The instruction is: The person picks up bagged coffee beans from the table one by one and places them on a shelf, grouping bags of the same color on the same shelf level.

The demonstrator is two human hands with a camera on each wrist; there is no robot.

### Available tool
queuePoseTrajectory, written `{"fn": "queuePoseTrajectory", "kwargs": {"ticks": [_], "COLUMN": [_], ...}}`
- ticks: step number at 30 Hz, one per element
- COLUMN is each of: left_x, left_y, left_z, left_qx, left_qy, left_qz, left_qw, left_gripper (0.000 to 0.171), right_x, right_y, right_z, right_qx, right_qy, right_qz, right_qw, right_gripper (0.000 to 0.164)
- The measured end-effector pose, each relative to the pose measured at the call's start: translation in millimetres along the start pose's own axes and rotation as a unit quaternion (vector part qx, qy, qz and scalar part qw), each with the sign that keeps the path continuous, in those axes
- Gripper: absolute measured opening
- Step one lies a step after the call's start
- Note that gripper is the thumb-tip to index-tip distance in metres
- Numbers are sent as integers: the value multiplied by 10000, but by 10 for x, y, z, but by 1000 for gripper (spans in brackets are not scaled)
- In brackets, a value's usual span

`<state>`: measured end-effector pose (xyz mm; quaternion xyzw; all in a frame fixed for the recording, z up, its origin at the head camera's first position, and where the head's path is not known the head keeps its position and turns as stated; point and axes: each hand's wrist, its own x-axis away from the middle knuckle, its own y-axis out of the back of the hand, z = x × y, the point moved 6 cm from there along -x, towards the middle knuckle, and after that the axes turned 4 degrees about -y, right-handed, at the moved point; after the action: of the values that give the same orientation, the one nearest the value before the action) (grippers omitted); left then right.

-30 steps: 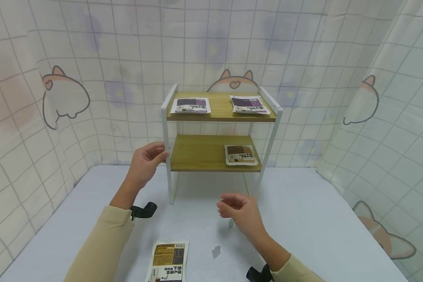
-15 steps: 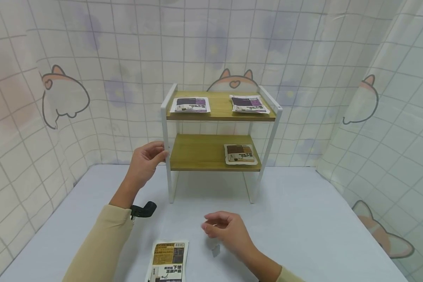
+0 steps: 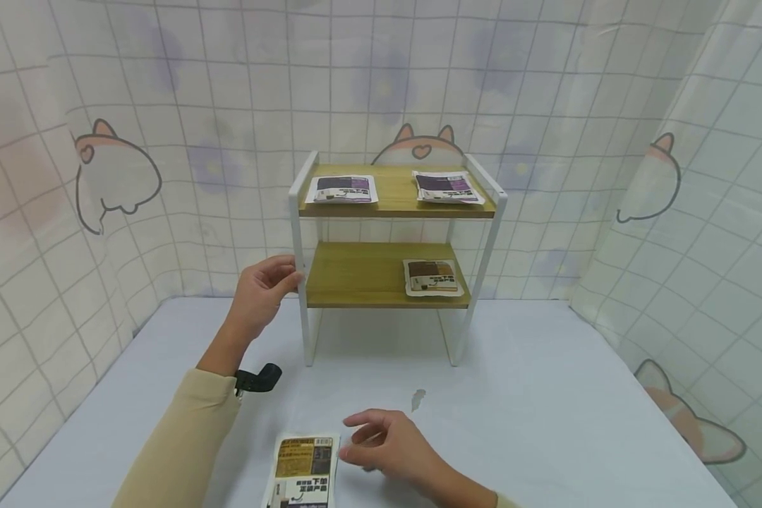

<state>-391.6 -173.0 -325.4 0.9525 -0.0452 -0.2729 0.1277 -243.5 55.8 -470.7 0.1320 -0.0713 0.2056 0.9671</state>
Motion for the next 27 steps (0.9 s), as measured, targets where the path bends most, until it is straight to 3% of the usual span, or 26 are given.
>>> {"fn": "queuePoseTrajectory", "kwargs": {"ticks": [9,27], "left_x": [-5,4], "left_y": [11,-7], "left_z": [3,-36], "left_qx": [21,30], "left_qy": [-70,-137], "left_qz": [17,24], "left_qw": [10000,9999], "left_gripper": [35,34], "right_x": [47,0], "right_y": [-168,-380], "right_z": [-4,103], "right_qx": [145,1268], "right_qy": [-214,-545], "right_qz": [399,164], "right_qw": [9989,9903], "right_gripper": [39,43]}}
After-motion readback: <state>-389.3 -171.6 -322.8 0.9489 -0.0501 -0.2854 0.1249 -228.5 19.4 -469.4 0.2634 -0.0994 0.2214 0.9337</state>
